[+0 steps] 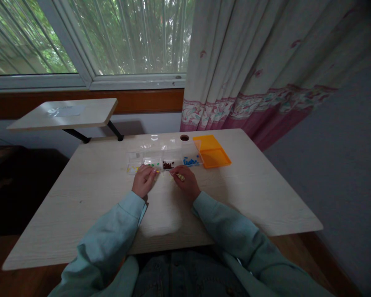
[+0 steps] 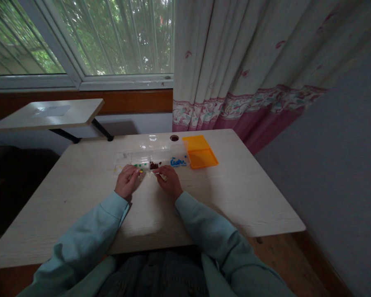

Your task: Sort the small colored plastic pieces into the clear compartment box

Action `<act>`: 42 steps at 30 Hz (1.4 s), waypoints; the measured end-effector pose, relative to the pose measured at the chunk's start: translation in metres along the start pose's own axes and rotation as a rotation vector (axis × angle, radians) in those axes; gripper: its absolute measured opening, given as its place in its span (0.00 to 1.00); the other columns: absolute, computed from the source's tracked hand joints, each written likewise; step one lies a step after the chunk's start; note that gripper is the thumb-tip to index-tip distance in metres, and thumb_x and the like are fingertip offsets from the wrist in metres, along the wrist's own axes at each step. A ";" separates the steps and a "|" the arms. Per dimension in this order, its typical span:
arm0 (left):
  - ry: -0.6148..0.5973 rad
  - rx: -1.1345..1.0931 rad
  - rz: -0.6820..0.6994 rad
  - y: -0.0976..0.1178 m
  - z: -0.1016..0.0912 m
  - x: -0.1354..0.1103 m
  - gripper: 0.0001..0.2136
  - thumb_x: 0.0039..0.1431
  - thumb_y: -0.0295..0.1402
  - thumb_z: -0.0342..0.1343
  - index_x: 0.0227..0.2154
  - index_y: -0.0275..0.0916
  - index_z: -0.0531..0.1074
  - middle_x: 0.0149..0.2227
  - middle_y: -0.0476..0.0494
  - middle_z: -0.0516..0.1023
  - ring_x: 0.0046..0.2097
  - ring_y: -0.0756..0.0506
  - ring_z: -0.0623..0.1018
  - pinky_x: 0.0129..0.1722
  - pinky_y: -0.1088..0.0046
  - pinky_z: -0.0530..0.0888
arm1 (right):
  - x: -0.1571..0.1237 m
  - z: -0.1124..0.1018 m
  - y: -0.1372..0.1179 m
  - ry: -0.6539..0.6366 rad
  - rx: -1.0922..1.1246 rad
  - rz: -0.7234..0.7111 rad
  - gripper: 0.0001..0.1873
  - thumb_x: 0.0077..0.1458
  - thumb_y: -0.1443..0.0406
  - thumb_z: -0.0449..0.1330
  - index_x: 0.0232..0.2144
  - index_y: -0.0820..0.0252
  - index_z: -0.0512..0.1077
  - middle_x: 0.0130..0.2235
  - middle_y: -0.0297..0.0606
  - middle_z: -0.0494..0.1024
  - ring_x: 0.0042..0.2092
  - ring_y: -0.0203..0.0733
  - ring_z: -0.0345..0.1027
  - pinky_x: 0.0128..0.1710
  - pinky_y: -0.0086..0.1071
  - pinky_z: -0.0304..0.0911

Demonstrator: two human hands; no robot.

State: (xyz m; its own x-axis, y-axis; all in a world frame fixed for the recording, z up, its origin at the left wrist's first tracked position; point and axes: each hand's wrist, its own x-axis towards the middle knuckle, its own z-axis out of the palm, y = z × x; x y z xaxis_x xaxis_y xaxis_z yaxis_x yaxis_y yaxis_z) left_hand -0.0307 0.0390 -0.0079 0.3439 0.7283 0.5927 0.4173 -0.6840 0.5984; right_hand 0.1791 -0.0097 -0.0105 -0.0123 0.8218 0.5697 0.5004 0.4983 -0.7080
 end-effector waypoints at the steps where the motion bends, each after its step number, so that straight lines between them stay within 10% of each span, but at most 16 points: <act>1: 0.022 0.041 -0.007 -0.006 -0.005 0.001 0.11 0.65 0.37 0.50 0.31 0.41 0.75 0.30 0.43 0.75 0.37 0.45 0.71 0.40 0.66 0.68 | 0.001 -0.001 0.004 -0.004 -0.034 0.016 0.10 0.57 0.68 0.57 0.37 0.56 0.77 0.36 0.39 0.78 0.41 0.43 0.69 0.44 0.37 0.64; 15: 0.274 0.397 -0.150 -0.069 -0.065 0.000 0.10 0.60 0.40 0.55 0.35 0.40 0.78 0.31 0.45 0.74 0.38 0.44 0.71 0.43 0.65 0.66 | -0.001 0.001 0.008 -0.244 -0.457 0.008 0.08 0.59 0.67 0.58 0.37 0.57 0.78 0.41 0.40 0.75 0.47 0.45 0.61 0.50 0.38 0.54; 35: 0.216 0.488 -0.181 -0.082 -0.066 -0.001 0.15 0.63 0.41 0.50 0.24 0.40 0.71 0.29 0.44 0.70 0.37 0.43 0.68 0.41 0.64 0.64 | 0.001 0.003 0.004 -0.270 -0.593 0.057 0.05 0.59 0.65 0.59 0.34 0.59 0.75 0.38 0.40 0.73 0.45 0.46 0.61 0.47 0.38 0.54; 42: 0.196 0.340 -0.101 -0.039 -0.035 0.002 0.15 0.64 0.39 0.50 0.23 0.41 0.68 0.27 0.44 0.69 0.35 0.43 0.67 0.38 0.63 0.64 | 0.004 0.003 0.008 -0.072 -0.280 0.048 0.05 0.59 0.66 0.58 0.32 0.59 0.74 0.34 0.39 0.74 0.41 0.43 0.65 0.47 0.37 0.58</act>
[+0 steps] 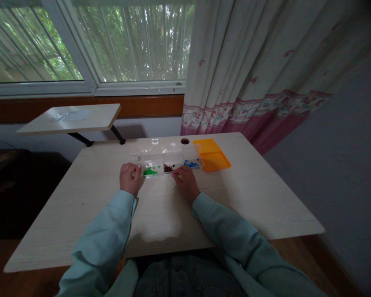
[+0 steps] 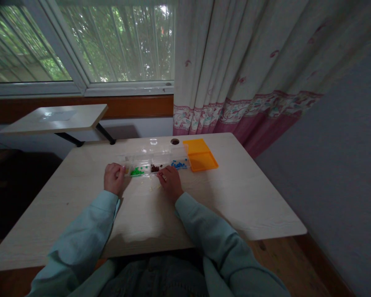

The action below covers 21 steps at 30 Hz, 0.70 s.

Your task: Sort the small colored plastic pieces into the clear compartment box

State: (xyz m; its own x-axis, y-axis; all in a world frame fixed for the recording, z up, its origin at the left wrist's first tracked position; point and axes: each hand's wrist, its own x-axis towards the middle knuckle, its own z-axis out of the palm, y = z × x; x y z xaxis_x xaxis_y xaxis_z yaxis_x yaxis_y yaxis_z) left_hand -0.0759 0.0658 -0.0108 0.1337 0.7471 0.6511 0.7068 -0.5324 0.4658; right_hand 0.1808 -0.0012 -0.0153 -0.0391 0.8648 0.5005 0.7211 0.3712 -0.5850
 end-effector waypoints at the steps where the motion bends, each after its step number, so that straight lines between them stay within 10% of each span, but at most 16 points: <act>1: -0.050 -0.055 0.036 0.014 0.005 -0.003 0.14 0.64 0.38 0.50 0.24 0.41 0.69 0.27 0.44 0.69 0.35 0.43 0.68 0.39 0.63 0.64 | 0.001 0.000 -0.001 0.022 0.051 0.012 0.06 0.58 0.65 0.58 0.31 0.59 0.74 0.33 0.39 0.73 0.40 0.43 0.65 0.46 0.37 0.59; 8: -0.390 -0.297 0.210 0.084 0.029 -0.020 0.13 0.67 0.37 0.42 0.35 0.40 0.71 0.34 0.41 0.72 0.39 0.42 0.69 0.42 0.61 0.66 | -0.001 0.001 -0.020 0.015 0.614 0.295 0.14 0.53 0.53 0.60 0.29 0.58 0.72 0.28 0.33 0.71 0.31 0.37 0.63 0.33 0.31 0.60; 21: -0.405 -0.777 -0.145 0.091 0.029 -0.026 0.21 0.66 0.47 0.43 0.23 0.40 0.67 0.27 0.45 0.69 0.33 0.46 0.71 0.35 0.67 0.70 | -0.006 -0.002 -0.040 -0.105 0.896 0.323 0.16 0.54 0.51 0.60 0.27 0.58 0.73 0.27 0.33 0.71 0.30 0.37 0.63 0.33 0.31 0.61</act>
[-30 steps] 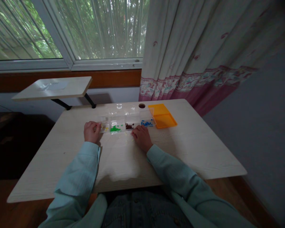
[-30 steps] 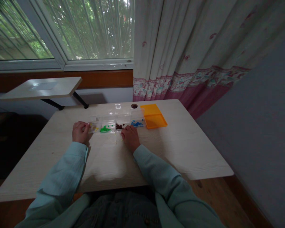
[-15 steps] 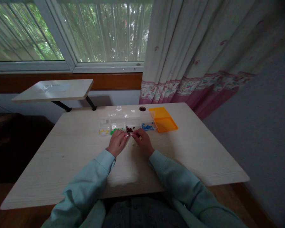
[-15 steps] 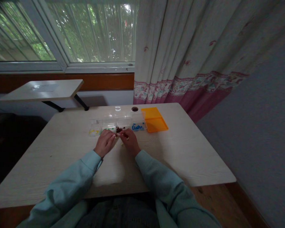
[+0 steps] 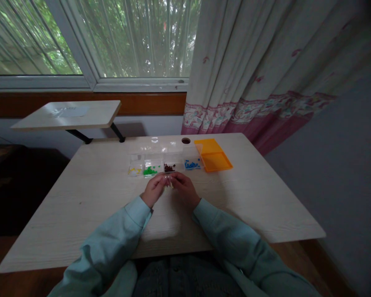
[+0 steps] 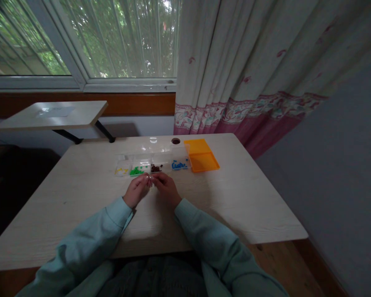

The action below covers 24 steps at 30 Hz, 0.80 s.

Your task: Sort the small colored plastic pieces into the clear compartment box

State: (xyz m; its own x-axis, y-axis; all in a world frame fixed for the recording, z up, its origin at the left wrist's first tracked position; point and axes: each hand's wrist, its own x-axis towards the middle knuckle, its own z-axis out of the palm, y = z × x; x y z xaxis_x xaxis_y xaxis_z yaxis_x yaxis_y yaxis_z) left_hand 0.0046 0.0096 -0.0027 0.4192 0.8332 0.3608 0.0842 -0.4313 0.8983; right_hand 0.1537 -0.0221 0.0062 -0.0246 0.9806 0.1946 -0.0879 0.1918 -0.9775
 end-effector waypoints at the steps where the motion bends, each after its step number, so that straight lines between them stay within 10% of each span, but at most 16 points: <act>1: 0.014 0.013 -0.005 -0.001 -0.001 0.000 0.20 0.66 0.46 0.43 0.23 0.40 0.67 0.28 0.45 0.69 0.33 0.46 0.71 0.36 0.67 0.70 | 0.000 -0.001 0.001 0.001 -0.025 -0.006 0.16 0.55 0.52 0.59 0.28 0.58 0.74 0.29 0.34 0.72 0.30 0.36 0.63 0.32 0.30 0.61; 9: 0.327 0.096 -0.011 -0.018 -0.054 0.009 0.14 0.63 0.43 0.49 0.28 0.40 0.69 0.31 0.46 0.71 0.36 0.46 0.72 0.37 0.68 0.70 | 0.005 -0.023 0.006 0.133 -0.162 0.010 0.20 0.58 0.51 0.55 0.43 0.58 0.77 0.27 0.32 0.70 0.28 0.35 0.61 0.29 0.29 0.58; 16: 0.398 0.682 0.086 -0.043 -0.123 0.006 0.10 0.60 0.41 0.54 0.33 0.41 0.76 0.33 0.43 0.75 0.38 0.43 0.71 0.44 0.63 0.67 | 0.016 -0.040 0.014 0.266 -0.075 0.049 0.21 0.56 0.51 0.57 0.40 0.60 0.77 0.24 0.30 0.66 0.26 0.34 0.57 0.25 0.27 0.54; 24: 0.396 0.728 0.066 -0.047 -0.130 0.003 0.13 0.61 0.41 0.52 0.41 0.43 0.77 0.34 0.44 0.72 0.40 0.43 0.71 0.44 0.64 0.68 | 0.017 -0.039 0.008 0.273 -0.035 0.071 0.20 0.53 0.50 0.58 0.36 0.60 0.77 0.23 0.30 0.64 0.25 0.34 0.56 0.24 0.28 0.52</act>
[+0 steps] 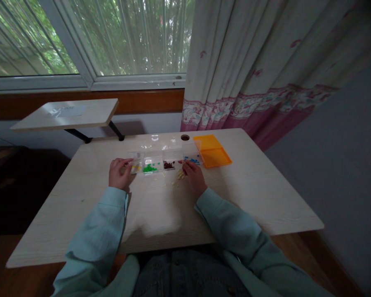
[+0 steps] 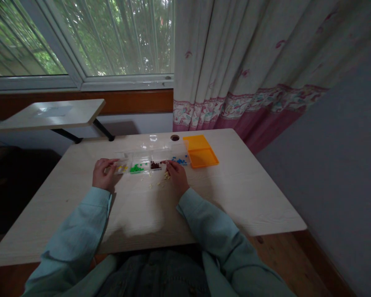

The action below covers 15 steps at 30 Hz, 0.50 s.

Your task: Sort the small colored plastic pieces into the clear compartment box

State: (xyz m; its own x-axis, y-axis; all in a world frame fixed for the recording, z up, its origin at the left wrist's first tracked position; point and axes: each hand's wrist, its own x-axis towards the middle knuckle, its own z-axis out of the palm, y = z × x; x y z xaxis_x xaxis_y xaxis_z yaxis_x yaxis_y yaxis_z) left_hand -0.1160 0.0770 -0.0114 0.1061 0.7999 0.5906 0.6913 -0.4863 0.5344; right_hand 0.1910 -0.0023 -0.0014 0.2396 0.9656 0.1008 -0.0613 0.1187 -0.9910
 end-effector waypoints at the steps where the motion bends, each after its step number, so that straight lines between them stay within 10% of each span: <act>1: 0.003 -0.004 0.002 0.000 0.000 0.000 0.12 0.62 0.41 0.52 0.40 0.43 0.77 0.34 0.44 0.72 0.40 0.43 0.71 0.44 0.64 0.68 | 0.000 0.000 -0.001 0.004 0.002 0.002 0.20 0.53 0.50 0.58 0.37 0.60 0.77 0.23 0.30 0.64 0.25 0.34 0.56 0.24 0.28 0.52; 7: 0.009 -0.021 0.051 0.009 0.005 -0.003 0.10 0.61 0.39 0.53 0.39 0.42 0.77 0.33 0.43 0.73 0.39 0.44 0.72 0.44 0.64 0.69 | 0.009 -0.013 0.000 0.017 -0.099 -0.041 0.21 0.55 0.50 0.56 0.39 0.60 0.77 0.25 0.31 0.67 0.26 0.34 0.58 0.26 0.28 0.56; 15: -0.433 -0.148 0.288 0.045 0.021 -0.019 0.12 0.62 0.34 0.50 0.44 0.43 0.76 0.37 0.42 0.77 0.38 0.46 0.76 0.39 0.71 0.74 | 0.018 -0.039 0.007 -0.181 -0.687 -0.251 0.10 0.55 0.64 0.58 0.34 0.62 0.78 0.33 0.40 0.76 0.34 0.40 0.68 0.36 0.33 0.63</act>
State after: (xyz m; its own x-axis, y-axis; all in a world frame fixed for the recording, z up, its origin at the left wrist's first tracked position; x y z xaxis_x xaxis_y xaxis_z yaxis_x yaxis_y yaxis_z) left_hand -0.0722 0.0474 -0.0111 0.5828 0.6834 0.4397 0.4858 -0.7267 0.4857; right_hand 0.2329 0.0065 -0.0105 0.0003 0.9586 0.2847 0.6063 0.2262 -0.7624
